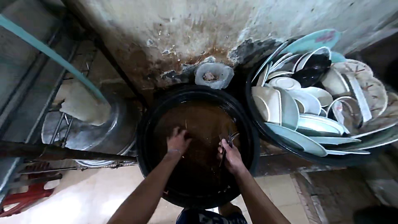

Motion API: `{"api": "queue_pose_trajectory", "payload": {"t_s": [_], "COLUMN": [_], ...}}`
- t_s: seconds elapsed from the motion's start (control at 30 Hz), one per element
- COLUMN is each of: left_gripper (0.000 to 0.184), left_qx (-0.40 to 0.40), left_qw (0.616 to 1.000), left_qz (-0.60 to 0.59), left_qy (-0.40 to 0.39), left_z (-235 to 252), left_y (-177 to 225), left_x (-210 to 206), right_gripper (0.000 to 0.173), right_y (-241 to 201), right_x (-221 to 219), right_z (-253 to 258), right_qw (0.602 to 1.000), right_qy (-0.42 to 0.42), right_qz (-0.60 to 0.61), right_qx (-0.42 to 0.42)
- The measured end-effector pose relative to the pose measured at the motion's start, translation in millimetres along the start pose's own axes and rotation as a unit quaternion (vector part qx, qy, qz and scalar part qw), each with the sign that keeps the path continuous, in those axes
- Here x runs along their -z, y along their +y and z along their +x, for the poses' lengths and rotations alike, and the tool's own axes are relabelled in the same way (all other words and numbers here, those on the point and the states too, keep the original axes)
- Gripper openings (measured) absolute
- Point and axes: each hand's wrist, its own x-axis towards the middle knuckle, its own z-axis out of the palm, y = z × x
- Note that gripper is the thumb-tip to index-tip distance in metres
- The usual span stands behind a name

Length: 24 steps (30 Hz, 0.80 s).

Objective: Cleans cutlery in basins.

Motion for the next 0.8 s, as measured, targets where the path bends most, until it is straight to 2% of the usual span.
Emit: {"api": "queue_pose_trajectory", "payload": {"t_s": [0.07,0.13,0.17,0.23,0.37,0.47,0.57,0.7,0.8], "left_gripper": [0.066,0.08,0.079,0.056,0.05,0.044,0.05,0.049,0.049], "left_qx": [0.044,0.08,0.084,0.076,0.064,0.062,0.068,-0.011,-0.06], "left_qw": [0.998,0.995,0.993,0.988,0.979,0.979,0.977,0.992,0.978], "left_qz": [0.034,0.045,0.046,0.063,0.089,0.106,0.1,0.076,0.166], "left_qy": [-0.002,-0.047,-0.067,-0.117,-0.174,-0.165,-0.176,-0.105,-0.115], "left_z": [26,46,53,65,82,93,103,112,119], "left_y": [-21,-28,-28,-23,9,40,69,110,139], "left_x": [4,13,15,11,-5,-16,-25,-36,-55], "right_gripper": [0.028,0.04,0.038,0.02,0.019,0.021,0.02,0.027,0.027], "right_y": [2,2,0,2,3,-1,0,1,3], "right_x": [4,7,7,10,21,32,46,50,44], "right_z": [-2,-6,-9,-16,-29,-36,-38,-38,-36], "right_qw": [0.999,0.999,0.999,0.998,0.996,0.992,0.984,0.978,0.981], "right_qy": [-0.023,-0.036,-0.033,-0.031,-0.015,-0.03,-0.067,-0.094,-0.078], "right_qz": [0.013,0.01,0.014,0.046,0.093,0.124,0.163,0.187,0.177], "right_qx": [0.017,0.027,0.019,-0.001,-0.001,0.006,0.017,0.021,0.014]}}
